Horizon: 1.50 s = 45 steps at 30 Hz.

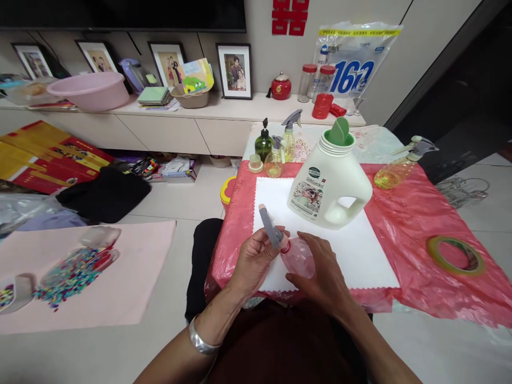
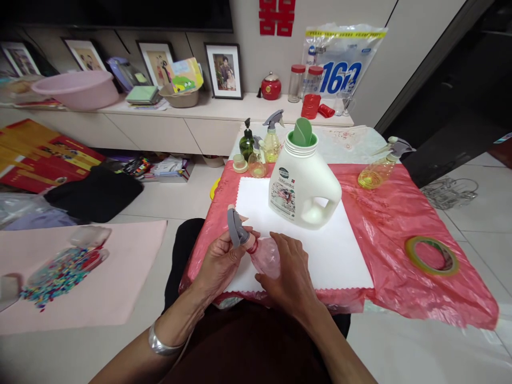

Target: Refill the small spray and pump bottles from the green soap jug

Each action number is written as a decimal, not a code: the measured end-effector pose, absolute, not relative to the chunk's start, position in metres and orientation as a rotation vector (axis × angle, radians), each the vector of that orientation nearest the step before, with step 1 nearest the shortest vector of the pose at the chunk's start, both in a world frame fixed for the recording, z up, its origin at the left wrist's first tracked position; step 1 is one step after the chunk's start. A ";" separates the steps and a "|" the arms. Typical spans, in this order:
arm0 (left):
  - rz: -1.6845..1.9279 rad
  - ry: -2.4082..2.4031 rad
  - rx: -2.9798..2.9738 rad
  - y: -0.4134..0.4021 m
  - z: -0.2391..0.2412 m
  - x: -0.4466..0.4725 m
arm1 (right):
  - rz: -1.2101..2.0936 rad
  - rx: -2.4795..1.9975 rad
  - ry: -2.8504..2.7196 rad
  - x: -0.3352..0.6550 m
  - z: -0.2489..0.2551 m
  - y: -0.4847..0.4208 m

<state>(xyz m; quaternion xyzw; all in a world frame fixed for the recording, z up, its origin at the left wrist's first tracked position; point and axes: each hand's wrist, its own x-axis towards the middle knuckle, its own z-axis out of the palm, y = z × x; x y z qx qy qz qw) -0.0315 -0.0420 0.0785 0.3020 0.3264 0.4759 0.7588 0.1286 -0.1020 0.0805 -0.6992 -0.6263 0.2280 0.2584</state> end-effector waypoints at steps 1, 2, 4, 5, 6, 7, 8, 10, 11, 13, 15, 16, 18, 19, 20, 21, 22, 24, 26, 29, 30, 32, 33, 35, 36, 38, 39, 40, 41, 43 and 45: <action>1.032 0.709 0.662 -0.042 0.077 -0.032 | 0.630 -1.899 -1.690 0.128 0.081 -0.102; 1.029 0.708 0.666 -0.043 0.077 -0.032 | 0.645 -1.900 -1.681 0.128 0.082 -0.102; 1.021 0.709 0.669 -0.043 0.076 -0.032 | 0.680 -1.897 -1.661 0.127 0.082 -0.102; 1.016 0.710 0.666 -0.043 0.077 -0.032 | 0.698 -1.890 -1.650 0.127 0.081 -0.103; 1.011 0.709 0.663 -0.044 0.077 -0.032 | 0.715 -1.881 -1.639 0.127 0.079 -0.103; 1.008 0.706 0.658 -0.044 0.078 -0.031 | 0.732 -1.869 -1.627 0.128 0.078 -0.103; 1.005 0.699 0.654 -0.044 0.078 -0.031 | 0.750 -1.857 -1.614 0.128 0.076 -0.104; 1.006 0.680 0.653 -0.045 0.079 -0.031 | 0.790 -1.834 -1.587 0.128 0.074 -0.104; 1.006 0.669 0.657 -0.045 0.079 -0.031 | 0.815 -1.827 -1.573 0.129 0.073 -0.104; 1.006 0.654 0.671 -0.046 0.077 -0.031 | 0.859 -1.825 -1.552 0.129 0.074 -0.103; 1.004 0.647 0.690 -0.046 0.075 -0.032 | 0.891 -1.828 -1.537 0.129 0.076 -0.104; 1.002 0.646 0.704 -0.047 0.074 -0.033 | 0.900 -1.828 -1.530 0.129 0.077 -0.104; 1.004 0.637 0.743 -0.046 0.071 -0.034 | 0.914 -1.810 -1.523 0.129 0.080 -0.105; 1.005 0.626 0.767 -0.046 0.069 -0.035 | 0.922 -1.795 -1.522 0.129 0.080 -0.105; 1.008 0.614 0.792 -0.046 0.068 -0.036 | 0.931 -1.779 -1.521 0.129 0.081 -0.105; 1.009 0.602 0.814 -0.046 0.067 -0.037 | 0.939 -1.763 -1.520 0.129 0.081 -0.104; 1.009 0.591 0.831 -0.045 0.065 -0.037 | 0.947 -1.751 -1.516 0.128 0.080 -0.103; 1.007 0.583 0.849 -0.045 0.065 -0.038 | 0.957 -1.729 -1.501 0.128 0.079 -0.102; 1.019 0.584 0.850 -0.045 0.066 -0.038 | 0.961 -1.701 -1.485 0.126 0.077 -0.100; 1.057 0.582 0.828 -0.048 0.069 -0.035 | 0.967 -1.655 -1.457 0.123 0.075 -0.100; 1.067 0.589 0.818 -0.049 0.070 -0.034 | 0.970 -1.643 -1.443 0.122 0.074 -0.100; 1.090 0.619 0.815 -0.051 0.070 -0.031 | 0.968 -1.624 -1.424 0.119 0.073 -0.100; 1.111 0.637 0.826 -0.052 0.069 -0.029 | 0.958 -1.618 -1.424 0.118 0.073 -0.100; 1.171 0.674 0.857 -0.053 0.066 -0.027 | 0.933 -1.616 -1.436 0.117 0.073 -0.100; 1.196 0.691 0.865 -0.053 0.065 -0.027 | 0.927 -1.623 -1.439 0.116 0.073 -0.100; 1.213 0.725 0.847 -0.052 0.064 -0.026 | 0.933 -1.647 -1.430 0.116 0.074 -0.100; 1.204 0.741 0.825 -0.052 0.065 -0.026 | 0.941 -1.660 -1.420 0.116 0.074 -0.100; 1.192 0.752 0.798 -0.051 0.067 -0.026 | 0.950 -1.669 -1.412 0.116 0.074 -0.100; 1.182 0.758 0.770 -0.051 0.069 -0.025 | 0.956 -1.675 -1.408 0.116 0.075 -0.100; 1.177 0.763 0.723 -0.050 0.074 -0.025 | 0.964 -1.676 -1.405 0.116 0.076 -0.100; 1.181 0.764 0.699 -0.050 0.077 -0.025 | 0.969 -1.676 -1.397 0.115 0.077 -0.100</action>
